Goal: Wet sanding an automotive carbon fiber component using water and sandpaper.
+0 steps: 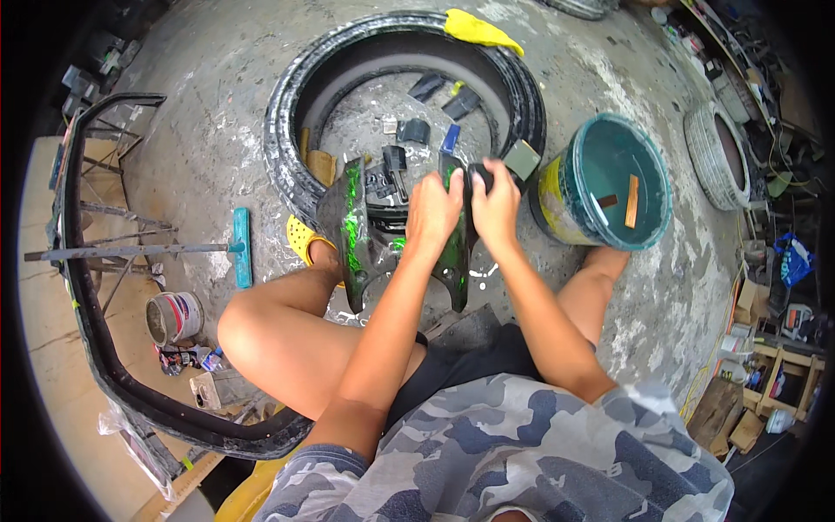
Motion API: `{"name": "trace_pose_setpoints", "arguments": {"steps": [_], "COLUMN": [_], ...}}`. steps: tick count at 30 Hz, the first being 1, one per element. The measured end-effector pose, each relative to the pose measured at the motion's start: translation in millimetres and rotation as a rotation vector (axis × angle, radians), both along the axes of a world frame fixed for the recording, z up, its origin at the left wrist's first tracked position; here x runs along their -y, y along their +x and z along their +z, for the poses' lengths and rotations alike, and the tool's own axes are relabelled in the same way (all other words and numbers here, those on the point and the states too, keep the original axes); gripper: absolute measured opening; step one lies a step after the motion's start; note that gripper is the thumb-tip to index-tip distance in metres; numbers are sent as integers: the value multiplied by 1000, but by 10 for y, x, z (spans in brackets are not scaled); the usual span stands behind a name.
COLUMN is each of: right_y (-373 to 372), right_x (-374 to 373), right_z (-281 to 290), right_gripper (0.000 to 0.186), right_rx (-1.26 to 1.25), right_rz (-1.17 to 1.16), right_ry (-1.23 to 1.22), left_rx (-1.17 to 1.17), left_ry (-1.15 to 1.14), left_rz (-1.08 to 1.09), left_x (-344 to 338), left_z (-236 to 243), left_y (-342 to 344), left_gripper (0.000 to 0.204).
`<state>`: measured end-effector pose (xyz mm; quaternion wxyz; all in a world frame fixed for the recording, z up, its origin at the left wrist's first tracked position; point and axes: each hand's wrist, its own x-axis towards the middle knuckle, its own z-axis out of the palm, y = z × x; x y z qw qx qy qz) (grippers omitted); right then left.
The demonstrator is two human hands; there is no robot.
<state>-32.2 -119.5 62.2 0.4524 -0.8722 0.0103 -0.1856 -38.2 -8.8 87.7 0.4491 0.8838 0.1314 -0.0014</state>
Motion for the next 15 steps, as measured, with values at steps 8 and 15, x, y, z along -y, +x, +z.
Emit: {"name": "trace_pose_setpoints", "arguments": {"steps": [8, 15], "right_y": [76, -339], "right_x": [-24, 6], "right_z": [42, -62], "right_gripper": [23, 25], "right_rx": [12, 38], "right_rz": [21, 28], "right_ry": [-33, 53], "left_rx": [-103, -131], "left_ry": [-9, 29], "left_rz": [-18, 16], "left_x": [-39, -15], "left_z": [128, 128], "left_y": [-5, -1], "left_gripper": [49, 50]}}
